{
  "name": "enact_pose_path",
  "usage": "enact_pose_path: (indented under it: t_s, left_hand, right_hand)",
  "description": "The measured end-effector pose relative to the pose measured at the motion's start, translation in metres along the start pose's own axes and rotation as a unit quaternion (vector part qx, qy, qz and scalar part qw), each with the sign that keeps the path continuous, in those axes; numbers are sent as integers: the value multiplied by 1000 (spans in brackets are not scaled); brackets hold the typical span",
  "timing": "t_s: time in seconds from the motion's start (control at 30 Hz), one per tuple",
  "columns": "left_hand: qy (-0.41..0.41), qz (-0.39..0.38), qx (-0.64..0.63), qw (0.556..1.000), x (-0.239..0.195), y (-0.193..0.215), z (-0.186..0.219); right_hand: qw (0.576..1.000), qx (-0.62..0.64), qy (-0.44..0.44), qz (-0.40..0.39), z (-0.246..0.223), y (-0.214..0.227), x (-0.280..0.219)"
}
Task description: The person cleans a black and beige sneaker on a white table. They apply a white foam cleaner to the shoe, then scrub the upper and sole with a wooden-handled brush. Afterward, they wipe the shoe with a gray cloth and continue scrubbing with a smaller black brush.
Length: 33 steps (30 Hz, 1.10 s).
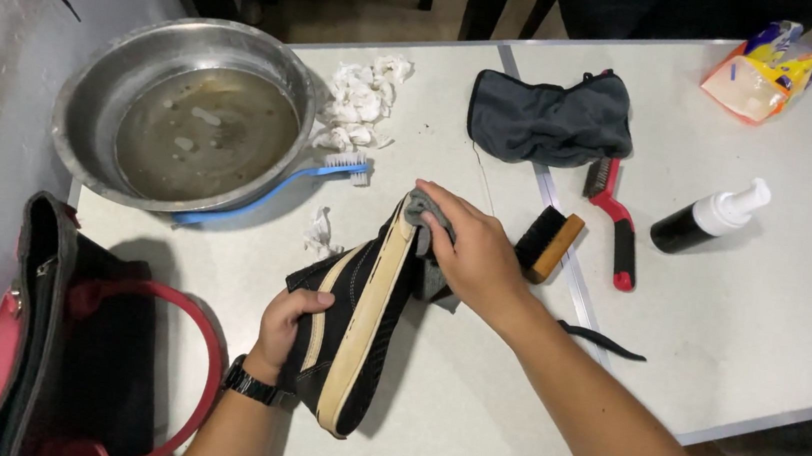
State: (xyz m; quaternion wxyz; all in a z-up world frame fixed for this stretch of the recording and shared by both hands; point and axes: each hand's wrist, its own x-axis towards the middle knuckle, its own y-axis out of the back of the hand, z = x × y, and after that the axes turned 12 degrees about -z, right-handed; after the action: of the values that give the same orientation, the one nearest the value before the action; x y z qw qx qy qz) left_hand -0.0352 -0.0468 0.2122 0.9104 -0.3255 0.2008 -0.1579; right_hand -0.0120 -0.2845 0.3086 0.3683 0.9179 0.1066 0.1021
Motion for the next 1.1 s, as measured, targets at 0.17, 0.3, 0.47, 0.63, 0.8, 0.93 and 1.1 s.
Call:
enact_pose_path:
  t_s: [0.17,0.3,0.47,0.63,0.8,0.93,1.1]
  left_hand:
    - [-25,23,8,999,3,-3,-3]
    - [-132,6,182,974,4,2,-12]
    - [-52,16,-58,997,3,-7,-1]
    - [-91,1,25,996,28,69,-28]
    - [-315,-64,338,884,45,148,-92]
    - [-331,-64,342,877,43,142,-87]
    - [-336,-67,389,855,44,147,-85]
  right_hand:
    - [985,-127,114,35,11,-2,2]
    - [944,-210,231,104,1,-14,-7]
    - [929,-196,289,123,-25,-36,-27]
    - [934,-119,317,110,-51,-55,-54]
    - [934,-118,337,20,-76,-50,-81]
    - [939,-82,333,12,-89,-52,-101]
    - [931,32,359,-55,-98,-56,-127]
